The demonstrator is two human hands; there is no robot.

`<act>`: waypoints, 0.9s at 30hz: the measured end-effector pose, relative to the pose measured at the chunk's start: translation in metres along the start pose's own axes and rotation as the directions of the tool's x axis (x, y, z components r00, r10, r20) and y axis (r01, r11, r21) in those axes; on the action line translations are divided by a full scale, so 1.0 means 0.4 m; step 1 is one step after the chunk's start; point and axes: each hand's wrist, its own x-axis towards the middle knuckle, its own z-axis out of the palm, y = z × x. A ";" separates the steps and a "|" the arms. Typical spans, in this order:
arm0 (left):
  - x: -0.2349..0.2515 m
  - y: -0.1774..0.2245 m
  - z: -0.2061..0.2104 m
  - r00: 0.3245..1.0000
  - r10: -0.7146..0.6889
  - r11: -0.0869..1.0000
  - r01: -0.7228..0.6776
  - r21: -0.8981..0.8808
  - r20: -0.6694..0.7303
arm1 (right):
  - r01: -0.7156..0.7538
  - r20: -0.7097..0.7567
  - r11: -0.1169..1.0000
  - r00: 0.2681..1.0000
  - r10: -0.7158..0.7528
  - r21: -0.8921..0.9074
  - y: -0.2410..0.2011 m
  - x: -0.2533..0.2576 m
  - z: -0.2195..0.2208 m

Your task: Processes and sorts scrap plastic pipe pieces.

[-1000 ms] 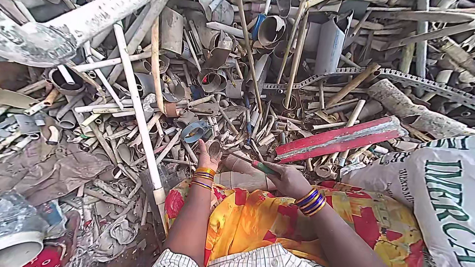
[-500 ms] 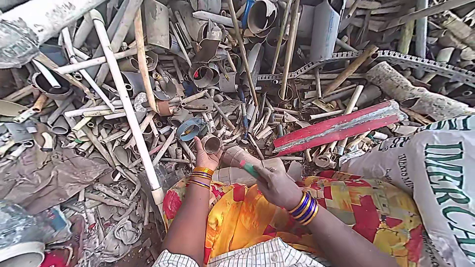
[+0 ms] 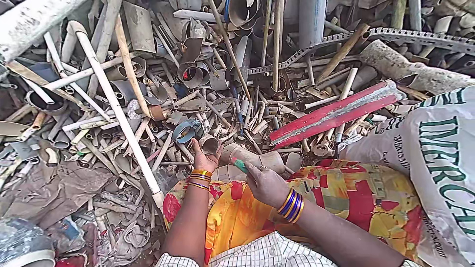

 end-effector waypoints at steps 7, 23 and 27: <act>0.000 0.003 0.004 1.000 0.018 1.000 -0.019 -0.020 -0.026 | 0.047 -0.051 0.997 0.998 -0.044 0.064 0.009 0.004 0.001; 0.023 -0.011 -0.007 0.994 0.106 0.994 -0.106 0.025 -0.011 | 0.124 -0.055 0.980 0.992 -0.117 0.158 0.038 0.033 0.005; 0.044 0.005 -0.032 0.844 0.520 0.827 -0.458 0.327 -0.132 | -0.048 0.007 0.962 0.999 0.048 0.269 0.079 0.055 -0.046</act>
